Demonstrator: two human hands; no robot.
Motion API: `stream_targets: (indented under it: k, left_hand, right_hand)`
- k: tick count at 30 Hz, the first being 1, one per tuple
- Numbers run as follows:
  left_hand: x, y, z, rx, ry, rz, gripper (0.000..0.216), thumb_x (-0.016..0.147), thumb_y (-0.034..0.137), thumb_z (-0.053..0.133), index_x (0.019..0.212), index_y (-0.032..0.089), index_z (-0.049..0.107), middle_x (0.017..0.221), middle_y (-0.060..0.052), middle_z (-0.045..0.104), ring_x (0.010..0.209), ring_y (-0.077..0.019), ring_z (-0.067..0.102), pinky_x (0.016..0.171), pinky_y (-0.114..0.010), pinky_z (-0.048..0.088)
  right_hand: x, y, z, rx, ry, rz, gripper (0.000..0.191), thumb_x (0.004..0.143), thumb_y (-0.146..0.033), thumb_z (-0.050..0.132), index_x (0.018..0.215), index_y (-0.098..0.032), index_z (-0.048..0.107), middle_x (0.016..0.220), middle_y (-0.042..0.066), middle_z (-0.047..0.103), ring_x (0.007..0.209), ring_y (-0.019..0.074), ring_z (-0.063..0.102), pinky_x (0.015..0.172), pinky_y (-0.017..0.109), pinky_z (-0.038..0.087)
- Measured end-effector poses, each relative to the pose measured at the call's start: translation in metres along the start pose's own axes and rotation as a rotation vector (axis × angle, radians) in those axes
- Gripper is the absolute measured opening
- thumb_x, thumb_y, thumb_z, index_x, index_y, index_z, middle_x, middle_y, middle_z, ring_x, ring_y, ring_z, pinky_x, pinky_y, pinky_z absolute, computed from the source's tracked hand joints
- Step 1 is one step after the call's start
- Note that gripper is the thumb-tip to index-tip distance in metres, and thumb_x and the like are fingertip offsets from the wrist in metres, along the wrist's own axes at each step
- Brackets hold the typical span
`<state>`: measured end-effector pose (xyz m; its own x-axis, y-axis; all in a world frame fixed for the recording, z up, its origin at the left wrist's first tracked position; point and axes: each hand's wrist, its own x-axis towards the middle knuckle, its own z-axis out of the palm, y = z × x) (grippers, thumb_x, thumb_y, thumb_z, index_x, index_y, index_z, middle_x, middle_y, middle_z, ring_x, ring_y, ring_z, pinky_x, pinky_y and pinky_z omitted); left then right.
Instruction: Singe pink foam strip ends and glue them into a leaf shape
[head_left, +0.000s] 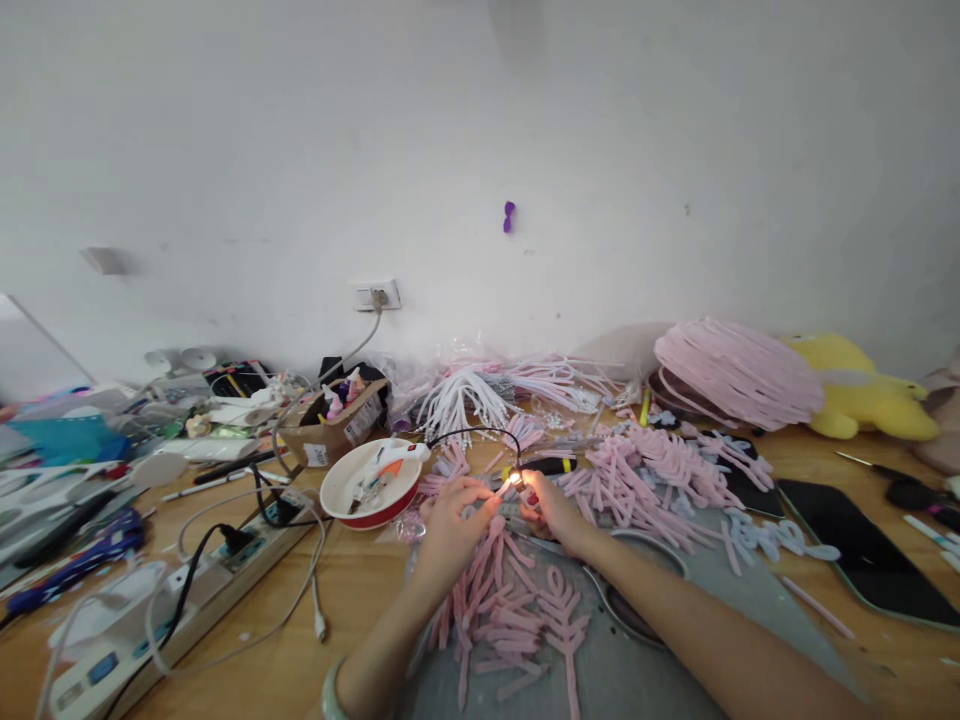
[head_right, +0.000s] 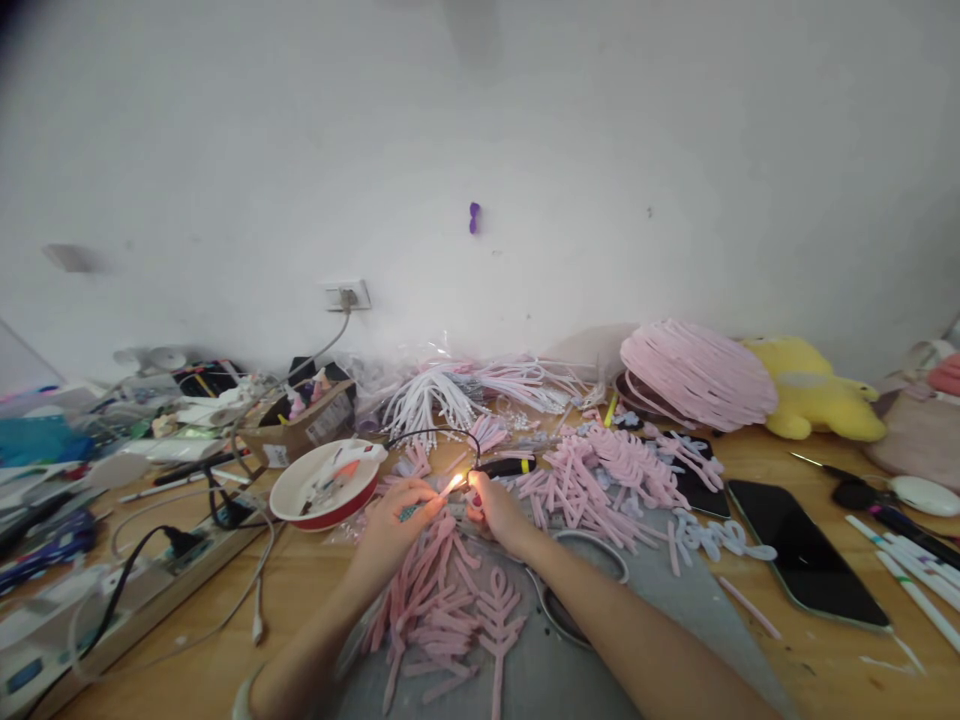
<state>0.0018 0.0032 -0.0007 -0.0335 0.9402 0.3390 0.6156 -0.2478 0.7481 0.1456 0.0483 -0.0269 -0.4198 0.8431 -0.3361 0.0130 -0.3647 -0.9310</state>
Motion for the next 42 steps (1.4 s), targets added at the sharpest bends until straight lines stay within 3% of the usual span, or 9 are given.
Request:
stream_targets:
  k: [14, 28, 33, 42]
  left_hand:
    - [0.003, -0.003, 0.002, -0.128, -0.028, 0.022, 0.022, 0.071, 0.032, 0.049, 0.059, 0.018, 0.061, 0.069, -0.002, 0.061, 0.071, -0.0169, 0.056, 0.07, -0.027, 0.042]
    - [0.0, -0.003, 0.001, -0.434, -0.156, -0.22, 0.025, 0.071, 0.034, 0.05, 0.062, 0.014, 0.065, 0.061, -0.001, 0.059, 0.061, -0.0144, 0.051, 0.057, -0.023, 0.039]
    - [0.0, 0.0, 0.0, -0.483, -0.178, -0.297, 0.025, 0.069, 0.034, 0.05, 0.061, 0.015, 0.065, 0.058, 0.001, 0.059, 0.059, -0.0143, 0.051, 0.057, -0.024, 0.038]
    - [-0.003, 0.005, 0.001, -0.55, -0.189, -0.317, 0.023, 0.068, 0.034, 0.05, 0.062, 0.016, 0.064, 0.07, -0.002, 0.065, 0.073, -0.0176, 0.056, 0.07, -0.027, 0.042]
  right_hand:
    - [-0.002, 0.0, 0.001, -0.022, 0.011, -0.021, 0.049, 0.084, -0.043, 0.019, 0.041, -0.02, 0.026, 0.031, -0.007, 0.018, 0.029, 0.0055, 0.013, 0.034, 0.022, 0.008]
    - [-0.002, 0.001, 0.0, -0.019, -0.035, -0.026, 0.052, 0.085, -0.045, 0.016, 0.04, -0.02, 0.025, 0.032, -0.006, 0.017, 0.029, 0.0061, 0.012, 0.034, 0.022, 0.008]
    - [-0.005, -0.003, 0.002, 0.033, -0.033, -0.035, 0.045, 0.085, -0.042, 0.019, 0.046, -0.021, 0.026, 0.034, -0.006, 0.019, 0.03, 0.006, 0.012, 0.034, 0.022, 0.009]
    - [-0.006, -0.004, 0.003, 0.105, -0.036, -0.043, 0.036, 0.083, -0.041, 0.021, 0.058, -0.02, 0.035, 0.036, -0.008, 0.025, 0.031, 0.0059, 0.012, 0.034, 0.019, 0.008]
